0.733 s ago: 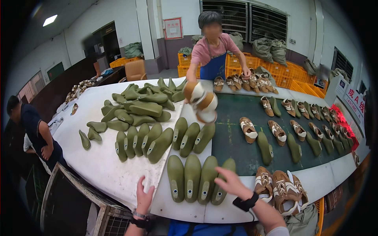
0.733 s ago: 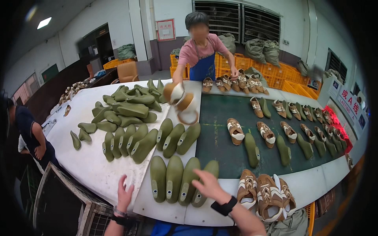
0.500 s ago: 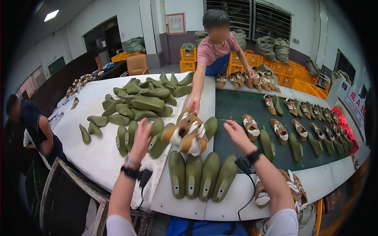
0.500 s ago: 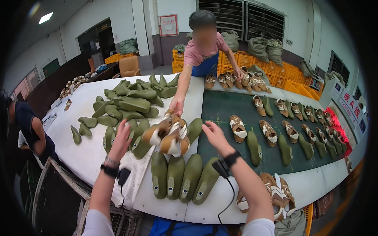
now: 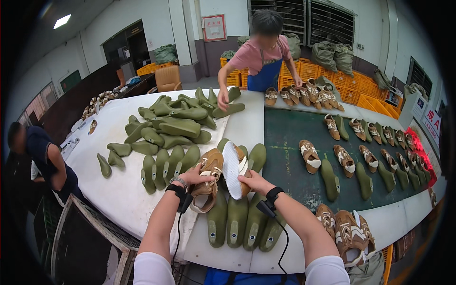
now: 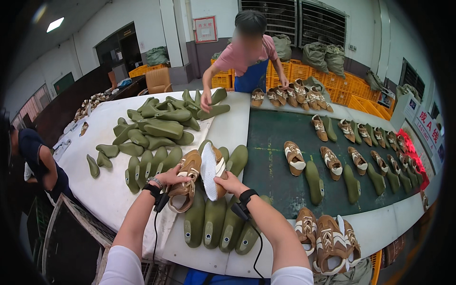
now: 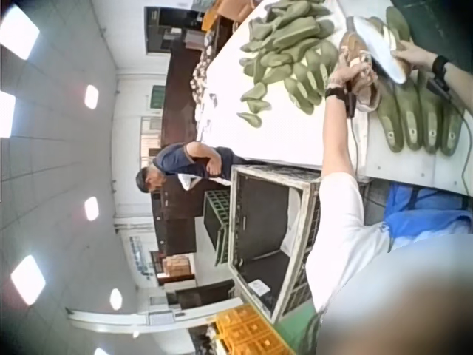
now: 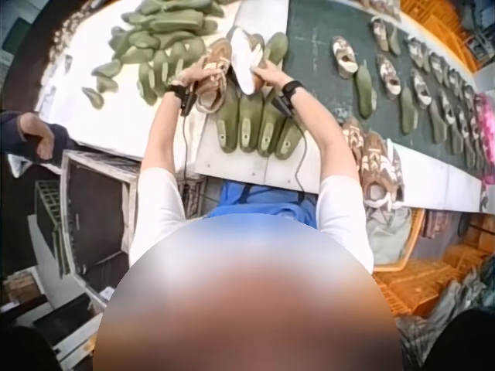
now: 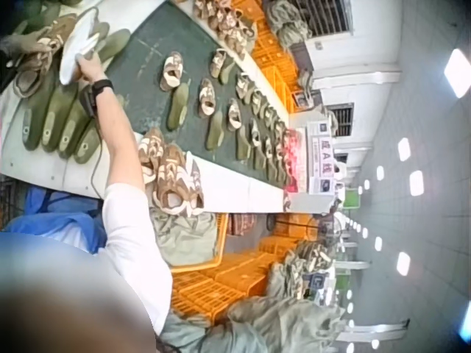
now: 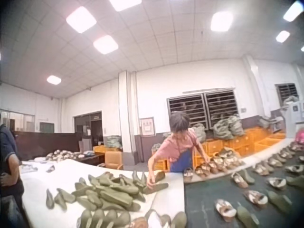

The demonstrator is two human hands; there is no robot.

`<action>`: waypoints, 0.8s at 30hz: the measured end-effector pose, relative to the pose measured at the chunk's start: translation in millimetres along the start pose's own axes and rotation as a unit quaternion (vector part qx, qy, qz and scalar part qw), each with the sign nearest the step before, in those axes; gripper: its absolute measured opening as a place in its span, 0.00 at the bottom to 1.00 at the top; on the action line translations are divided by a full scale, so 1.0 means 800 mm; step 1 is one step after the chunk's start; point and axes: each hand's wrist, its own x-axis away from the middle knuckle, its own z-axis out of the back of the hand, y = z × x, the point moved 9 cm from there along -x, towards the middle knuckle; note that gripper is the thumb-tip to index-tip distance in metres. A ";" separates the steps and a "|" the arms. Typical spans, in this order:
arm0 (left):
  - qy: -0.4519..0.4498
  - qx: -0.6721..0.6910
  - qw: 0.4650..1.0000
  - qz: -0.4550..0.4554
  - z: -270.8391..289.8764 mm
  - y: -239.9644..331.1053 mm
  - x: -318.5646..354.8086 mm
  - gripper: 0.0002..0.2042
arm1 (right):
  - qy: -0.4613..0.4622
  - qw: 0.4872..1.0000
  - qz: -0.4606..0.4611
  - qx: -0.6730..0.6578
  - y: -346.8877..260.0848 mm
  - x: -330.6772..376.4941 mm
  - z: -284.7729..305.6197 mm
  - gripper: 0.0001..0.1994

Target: The person inserts green shoe lasts into brown and white slip-on shoes on a factory table, then places the assembled units into a yellow basket. The person repeatedly picks up lasts and shoes, aligns them, and deposits the finished pairs while other workers handle similar items nearby.

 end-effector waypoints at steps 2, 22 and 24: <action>0.012 -0.003 1.000 -0.022 0.000 -0.012 0.007 0.63 | 0.013 1.000 -0.023 -0.010 0.006 0.010 -0.007 0.35; 0.016 0.219 0.975 -0.029 -0.049 -0.065 0.092 0.28 | 0.072 0.980 0.096 -0.157 -0.037 0.296 0.057 0.21; 0.034 0.233 0.971 -0.033 -0.034 -0.054 0.116 0.20 | 0.133 0.972 0.116 -0.157 -0.036 0.363 0.083 0.23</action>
